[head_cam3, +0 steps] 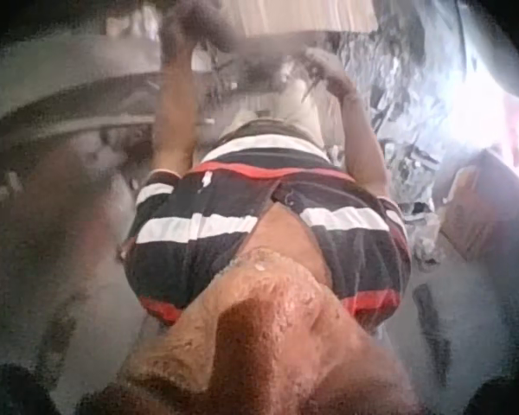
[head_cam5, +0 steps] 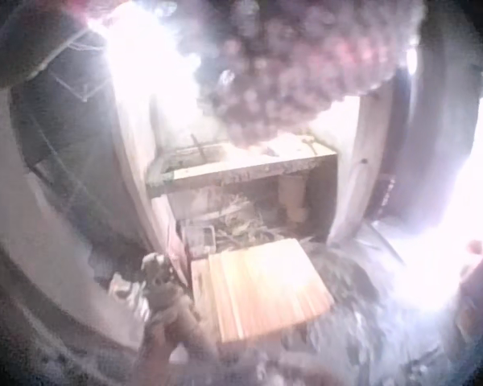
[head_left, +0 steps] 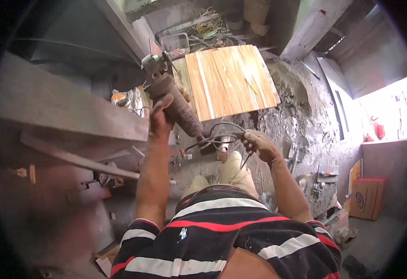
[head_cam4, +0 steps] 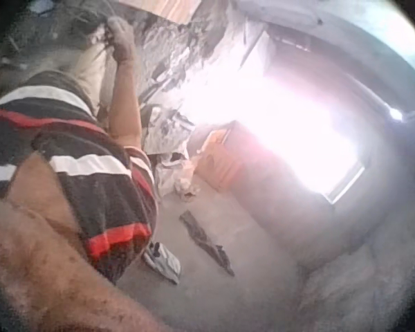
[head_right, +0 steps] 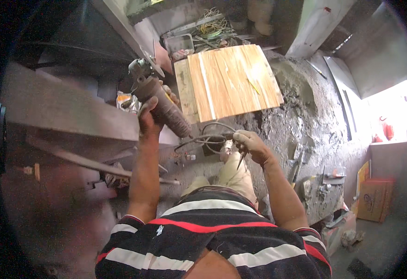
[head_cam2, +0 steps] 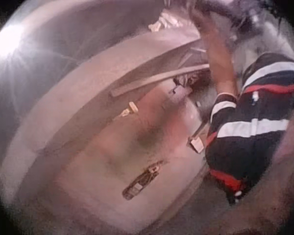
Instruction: The person measures and marks a tile with a measuring tape and a pencil, removes a strip from the tile, and cuts the tile using an angle grinder.
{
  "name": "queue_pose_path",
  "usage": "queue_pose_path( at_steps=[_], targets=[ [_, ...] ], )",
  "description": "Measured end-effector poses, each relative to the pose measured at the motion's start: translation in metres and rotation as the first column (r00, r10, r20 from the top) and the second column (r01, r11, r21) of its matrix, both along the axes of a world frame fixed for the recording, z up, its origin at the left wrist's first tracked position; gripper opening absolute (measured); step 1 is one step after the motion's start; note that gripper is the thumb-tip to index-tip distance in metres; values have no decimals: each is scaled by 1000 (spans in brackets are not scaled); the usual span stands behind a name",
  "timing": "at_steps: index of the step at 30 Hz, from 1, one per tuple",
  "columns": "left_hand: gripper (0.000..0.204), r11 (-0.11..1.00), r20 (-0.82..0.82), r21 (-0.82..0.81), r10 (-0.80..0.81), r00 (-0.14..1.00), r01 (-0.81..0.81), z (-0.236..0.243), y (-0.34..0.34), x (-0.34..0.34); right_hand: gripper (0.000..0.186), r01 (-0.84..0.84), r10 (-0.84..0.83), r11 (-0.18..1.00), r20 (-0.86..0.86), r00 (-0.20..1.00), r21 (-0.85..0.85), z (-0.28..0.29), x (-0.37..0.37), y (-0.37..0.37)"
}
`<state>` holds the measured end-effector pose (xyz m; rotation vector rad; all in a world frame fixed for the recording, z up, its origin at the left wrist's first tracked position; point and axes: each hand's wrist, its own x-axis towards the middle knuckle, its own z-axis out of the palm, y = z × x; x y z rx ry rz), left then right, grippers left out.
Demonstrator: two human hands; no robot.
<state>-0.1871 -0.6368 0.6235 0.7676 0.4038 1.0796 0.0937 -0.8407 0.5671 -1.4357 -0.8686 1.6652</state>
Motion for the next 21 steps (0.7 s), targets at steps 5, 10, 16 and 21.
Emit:
queue_pose_path(
  at_steps=[5, 10, 16, 21],
  targets=[
    [63, 995, 72, -79, -49, 996, 55, -12, 76, 41, 39, 151, -156, 988, 172, 973, 42, -31, 44, 89],
    [64, 994, 2, -86, -65, 998, 65, -24, 152, 70, 29, 577, -714, 698, -365, 597, -424, -82, 87, 162],
    [70, 998, 154, -36, 57, 986, -52, 15, 220, 84, 16, 743, -907, 419, -202, 369, -522, -145, 148, 213],
    [70, 977, -28, 95, 195, 980, -191, 37, 294, 55, 19, 988, -986, 144, -98, 138, -54, -163, 231, 204]
  ],
)
